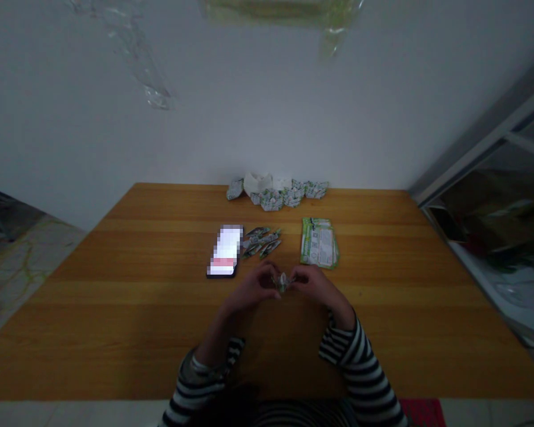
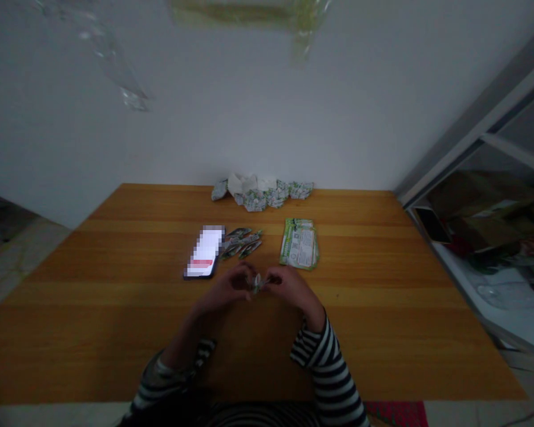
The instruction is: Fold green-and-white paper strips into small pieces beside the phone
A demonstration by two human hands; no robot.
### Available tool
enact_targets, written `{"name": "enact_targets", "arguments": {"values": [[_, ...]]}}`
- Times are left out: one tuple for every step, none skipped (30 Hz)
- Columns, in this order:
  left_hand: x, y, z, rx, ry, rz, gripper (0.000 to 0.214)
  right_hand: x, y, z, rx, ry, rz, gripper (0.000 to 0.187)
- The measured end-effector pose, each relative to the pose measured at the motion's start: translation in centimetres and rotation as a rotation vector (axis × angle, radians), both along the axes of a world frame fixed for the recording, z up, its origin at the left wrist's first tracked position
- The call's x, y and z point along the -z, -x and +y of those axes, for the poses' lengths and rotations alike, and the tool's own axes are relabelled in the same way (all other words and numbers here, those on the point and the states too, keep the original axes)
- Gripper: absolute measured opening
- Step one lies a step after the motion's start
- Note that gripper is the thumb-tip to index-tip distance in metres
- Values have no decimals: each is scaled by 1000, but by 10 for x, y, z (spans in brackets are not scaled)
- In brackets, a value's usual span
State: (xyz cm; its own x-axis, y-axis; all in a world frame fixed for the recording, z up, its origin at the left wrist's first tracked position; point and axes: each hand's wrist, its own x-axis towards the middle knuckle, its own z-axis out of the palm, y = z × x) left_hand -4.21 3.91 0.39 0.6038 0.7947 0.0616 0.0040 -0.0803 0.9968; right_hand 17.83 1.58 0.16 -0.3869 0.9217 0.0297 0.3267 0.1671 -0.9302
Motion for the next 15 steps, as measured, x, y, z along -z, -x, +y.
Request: {"name": "enact_targets", "arguments": {"values": [[1, -1, -1, -18, -14, 5, 35, 2, 0, 0, 7, -25, -32, 4], [1, -3, -1, -37, -25, 15, 35, 4, 1, 1, 14, -49, -62, 4], [1, -3, -2, -54, -35, 29, 34, 5, 1, 1, 19, -75, -87, 5], [1, -4, -2, -64, -44, 42, 32, 7, 2, 1, 20, -100, -105, 6], [1, -4, -2, -67, -52, 55, 32, 7, 3, 1, 15, -124, -118, 8], [1, -4, -3, -68, -60, 64, 33, 8, 4, 1, 10, -149, -127, 9], [1, -4, -3, -65, -68, 70, 34, 7, 5, 1, 6, -174, -135, 11], [1, -4, -3, -60, -78, 75, 36, 6, 5, 1, 2, -196, -144, 13], [1, -4, -3, -58, -89, 80, 37, 5, 6, 1, 2, -215, -155, 14], [0, -4, -3, -60, -102, 88, 36, 3, 7, 0, 6, -229, -169, 15], [0, -4, -3, -65, -117, 99, 35, 2, 8, 0, 13, -238, -186, 15], [0, -4, -4, -71, -133, 111, 33, 0, 8, -1, 19, -240, -202, 16], [0, -5, -4, -80, -151, 123, 31, -1, 9, -1, 22, -238, -215, 16], [-1, -5, -4, -89, -169, 134, 30, -1, 9, -2, 26, -236, -223, 16], [-1, -6, -4, -98, -186, 145, 28, -1, 9, -2, 31, -235, -226, 16]]}}
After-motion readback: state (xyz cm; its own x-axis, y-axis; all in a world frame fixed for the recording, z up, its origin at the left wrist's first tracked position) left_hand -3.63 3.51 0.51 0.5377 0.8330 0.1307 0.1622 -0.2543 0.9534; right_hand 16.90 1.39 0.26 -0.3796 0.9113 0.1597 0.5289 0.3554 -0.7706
